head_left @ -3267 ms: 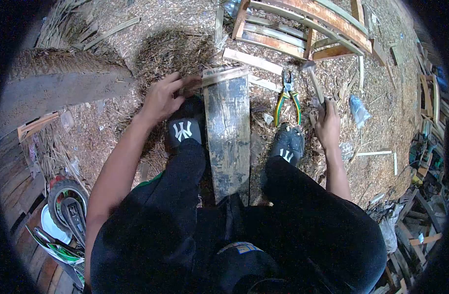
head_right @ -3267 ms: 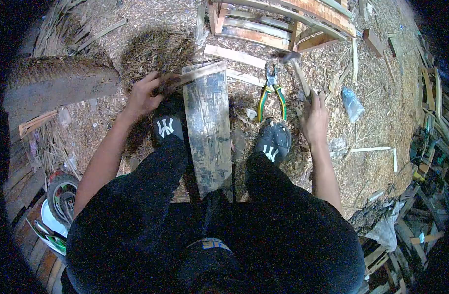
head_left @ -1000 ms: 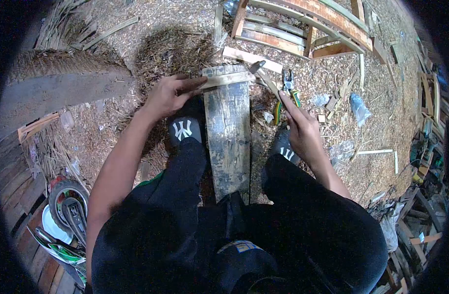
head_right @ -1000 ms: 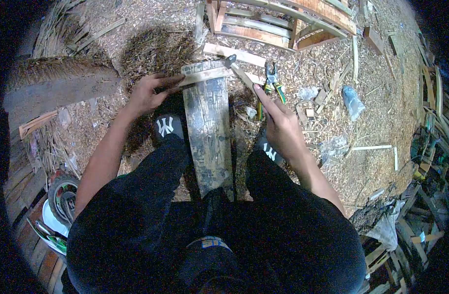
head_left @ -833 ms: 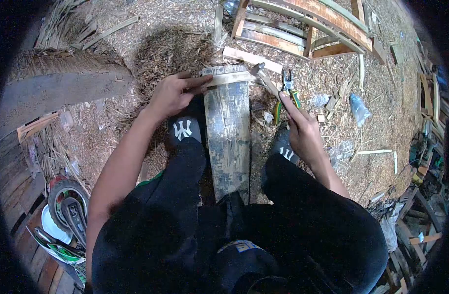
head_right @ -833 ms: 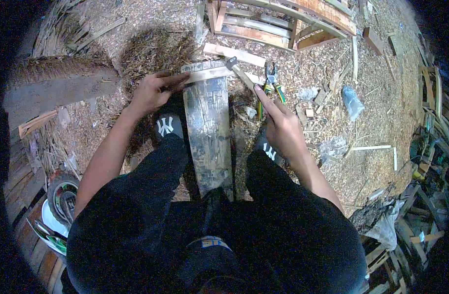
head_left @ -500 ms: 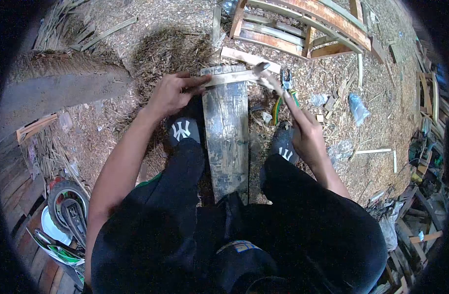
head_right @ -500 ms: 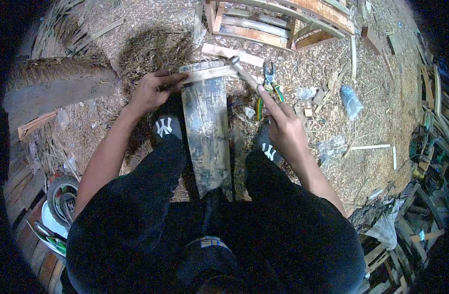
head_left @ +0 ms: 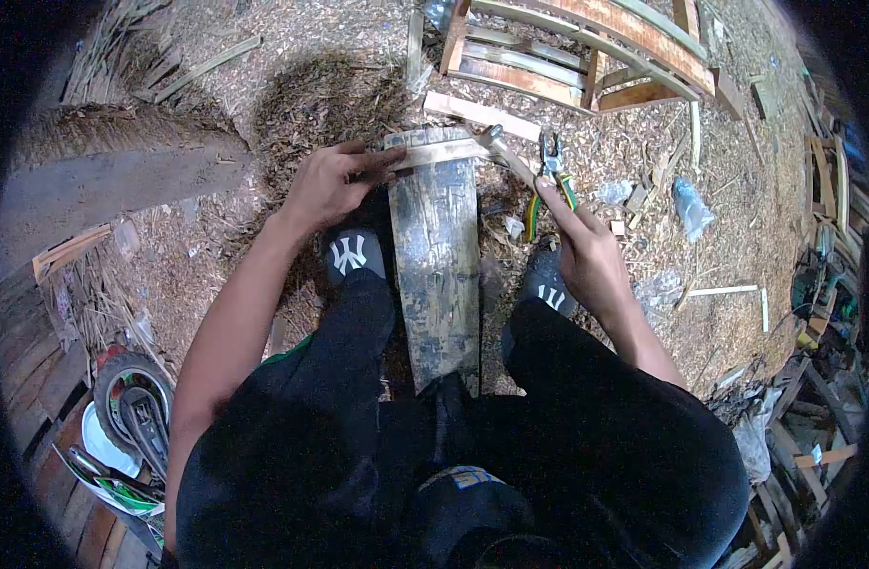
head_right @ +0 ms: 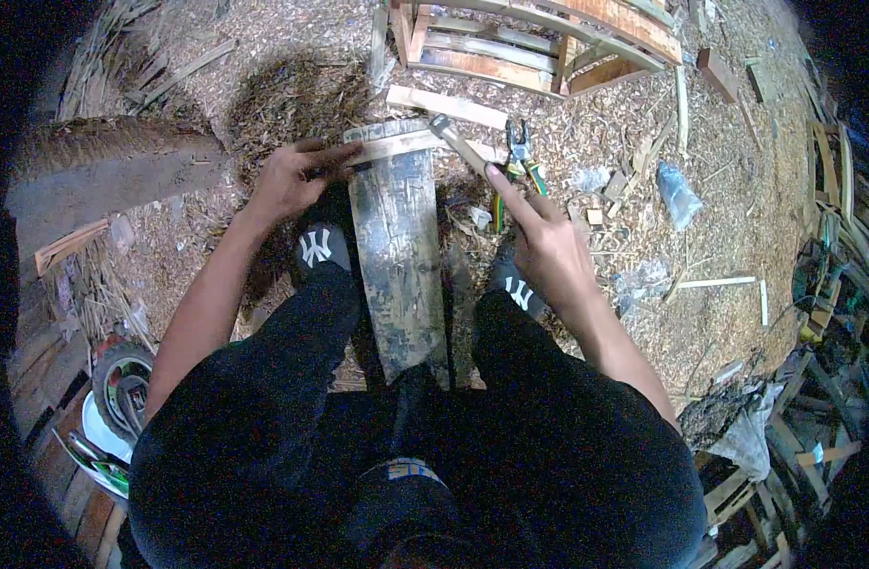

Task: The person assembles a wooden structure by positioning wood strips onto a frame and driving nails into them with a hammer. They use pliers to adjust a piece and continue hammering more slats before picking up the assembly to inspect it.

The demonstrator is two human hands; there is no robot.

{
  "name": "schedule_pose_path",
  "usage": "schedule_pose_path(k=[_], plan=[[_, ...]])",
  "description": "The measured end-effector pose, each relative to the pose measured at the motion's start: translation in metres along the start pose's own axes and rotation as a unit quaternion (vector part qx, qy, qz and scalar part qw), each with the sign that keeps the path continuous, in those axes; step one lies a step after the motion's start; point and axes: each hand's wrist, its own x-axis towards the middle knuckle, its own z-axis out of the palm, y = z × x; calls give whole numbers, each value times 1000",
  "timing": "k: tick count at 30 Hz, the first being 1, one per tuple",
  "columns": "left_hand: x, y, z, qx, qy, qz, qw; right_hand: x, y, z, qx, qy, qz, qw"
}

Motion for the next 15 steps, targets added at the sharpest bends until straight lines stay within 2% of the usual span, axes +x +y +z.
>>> schedule_pose_path(k=[5,8,9,11,12,13,15], plan=[[-1,-3,1,-26,5,17,1000,-3,1,0,41,66,-13,997],[1,-2,0,-20,7,22,1000,1,0,0,17,-12,20,1000],[1,0,-2,-21,-7,9,1000,0,-1,-2,17,-9,22,1000],[0,-2,-2,-21,-21,-10,1000,-1,-5,-7,34,12,32,999],[0,-4,1,-33,0,11,999,-1,-3,-5,47,54,5,997],[0,-5,3,-45,23,34,998,-4,0,0,47,52,6,998],[0,-4,3,-31,13,20,999,-7,6,8,45,76,-21,996]])
